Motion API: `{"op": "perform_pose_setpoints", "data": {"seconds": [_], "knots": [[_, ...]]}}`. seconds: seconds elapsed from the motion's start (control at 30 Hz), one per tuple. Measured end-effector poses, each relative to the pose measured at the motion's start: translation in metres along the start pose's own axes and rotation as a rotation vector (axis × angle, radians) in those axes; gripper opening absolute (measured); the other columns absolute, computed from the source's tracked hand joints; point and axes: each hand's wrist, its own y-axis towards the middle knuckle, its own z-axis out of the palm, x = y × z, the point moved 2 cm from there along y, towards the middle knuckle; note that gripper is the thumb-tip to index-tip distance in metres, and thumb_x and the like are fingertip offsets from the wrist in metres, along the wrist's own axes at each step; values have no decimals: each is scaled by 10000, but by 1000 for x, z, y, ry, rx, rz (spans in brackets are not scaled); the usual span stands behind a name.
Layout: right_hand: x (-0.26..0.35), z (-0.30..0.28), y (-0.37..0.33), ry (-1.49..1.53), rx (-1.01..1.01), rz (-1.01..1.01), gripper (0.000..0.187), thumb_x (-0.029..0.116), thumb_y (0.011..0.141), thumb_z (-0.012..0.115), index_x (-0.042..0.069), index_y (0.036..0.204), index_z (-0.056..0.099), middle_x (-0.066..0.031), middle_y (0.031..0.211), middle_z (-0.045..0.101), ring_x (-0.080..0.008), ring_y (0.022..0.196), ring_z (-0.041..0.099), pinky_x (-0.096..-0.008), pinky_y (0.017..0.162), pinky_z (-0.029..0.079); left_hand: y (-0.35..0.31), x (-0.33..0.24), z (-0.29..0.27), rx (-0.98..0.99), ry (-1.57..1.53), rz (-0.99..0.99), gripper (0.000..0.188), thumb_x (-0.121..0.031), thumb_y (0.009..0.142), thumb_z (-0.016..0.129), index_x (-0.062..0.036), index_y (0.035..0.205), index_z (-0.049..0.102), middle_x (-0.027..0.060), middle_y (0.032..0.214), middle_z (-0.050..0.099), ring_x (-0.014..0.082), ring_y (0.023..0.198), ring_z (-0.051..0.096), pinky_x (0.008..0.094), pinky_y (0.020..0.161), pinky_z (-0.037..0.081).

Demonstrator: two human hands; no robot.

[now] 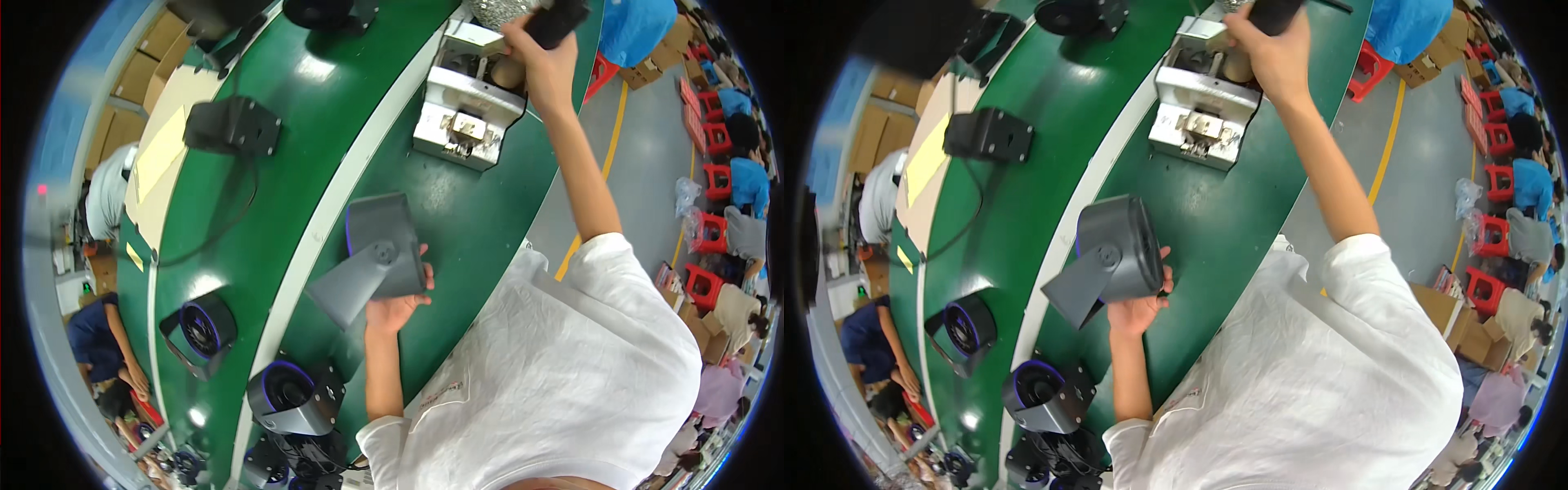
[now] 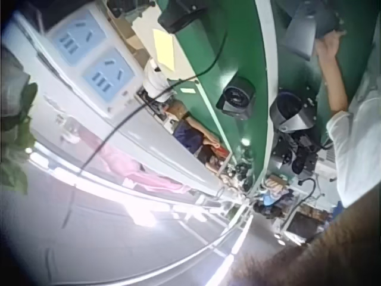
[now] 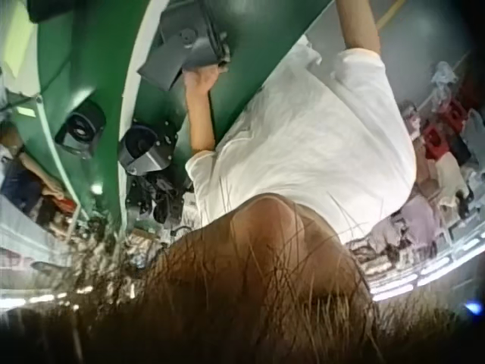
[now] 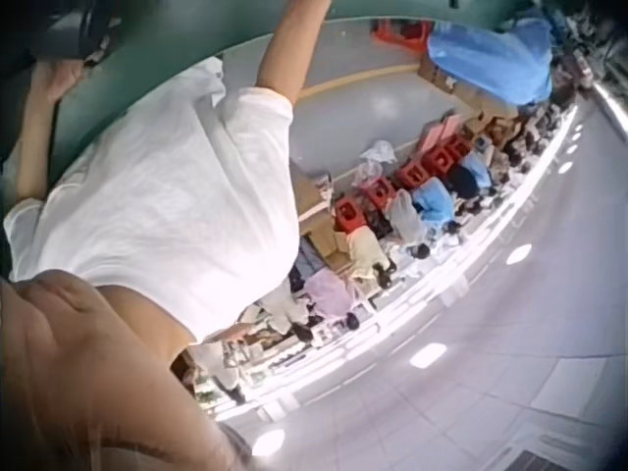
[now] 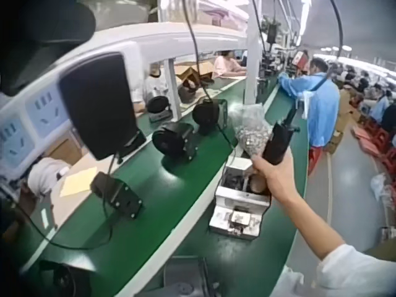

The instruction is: Use an electric screwdriver to assemble plastic housing components on an electronics production line.

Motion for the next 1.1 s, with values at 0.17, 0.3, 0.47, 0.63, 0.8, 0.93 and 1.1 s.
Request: {"op": "perform_pose_setpoints", "data": {"seconds": [0.17, 0.3, 0.47, 0.63, 0.8, 0.93, 1.1], "knots": [[-5, -1, 27, 19, 302, 149, 458, 77, 773, 620, 7, 1170, 404, -78, 703, 553, -124, 478, 495, -213, 435, 412, -6, 0, -1, -109, 26, 57, 852, -551, 851, 473, 87, 1376, 265, 295, 1053, 515, 405, 919, 590, 474, 721, 569], [7, -13, 27, 370, 172, 113, 399, -46, 764, 647, -3, 1117, 466, -69, 792, 609, -112, 618, 584, -253, 573, 479, -21, 6, -1, -238, 25, 166, 844, -542, 870, 454, 93, 1381, 237, 346, 1140, 469, 437, 970, 560, 549, 762, 537], [-5, -7, 31, 314, 413, 265, 374, 1, 740, 702, 12, 1051, 496, -41, 834, 608, -92, 731, 586, -263, 660, 486, -43, 11, -16, -388, 164, 307, 873, -588, 843, 473, 100, 1352, 300, 381, 1171, 475, 451, 971, 583, 598, 760, 526], [1, -25, 54, 452, 450, 214, 416, -74, 727, 699, 56, 1006, 420, -61, 888, 552, -117, 784, 578, -251, 669, 478, -47, 5, -1, -442, 186, 297, 864, -580, 848, 469, 100, 1353, 296, 381, 1171, 471, 455, 976, 577, 603, 769, 520], [-19, -15, 44, 445, 355, 139, 443, -83, 711, 717, 61, 1002, 415, -77, 910, 545, -125, 790, 574, -253, 666, 481, -40, 6, -1, -498, 187, 283, 853, -569, 855, 465, 99, 1355, 291, 382, 1172, 467, 459, 983, 571, 610, 780, 512], [-18, -20, 59, 515, 516, 373, 475, -87, 700, 723, 65, 1013, 400, -83, 907, 549, -124, 798, 568, -247, 682, 476, -37, 3, -1, -478, 200, 272, 844, -561, 860, 461, 99, 1356, 287, 382, 1172, 463, 463, 989, 565, 615, 789, 506], [-5, -34, 68, 415, 520, 192, 480, -85, 687, 731, 73, 1000, 403, -83, 901, 553, -120, 811, 564, -243, 712, 473, -25, 3, -8, -423, 210, 240, 833, -551, 867, 457, 99, 1358, 282, 383, 1173, 459, 467, 996, 559, 622, 800, 498]]}}
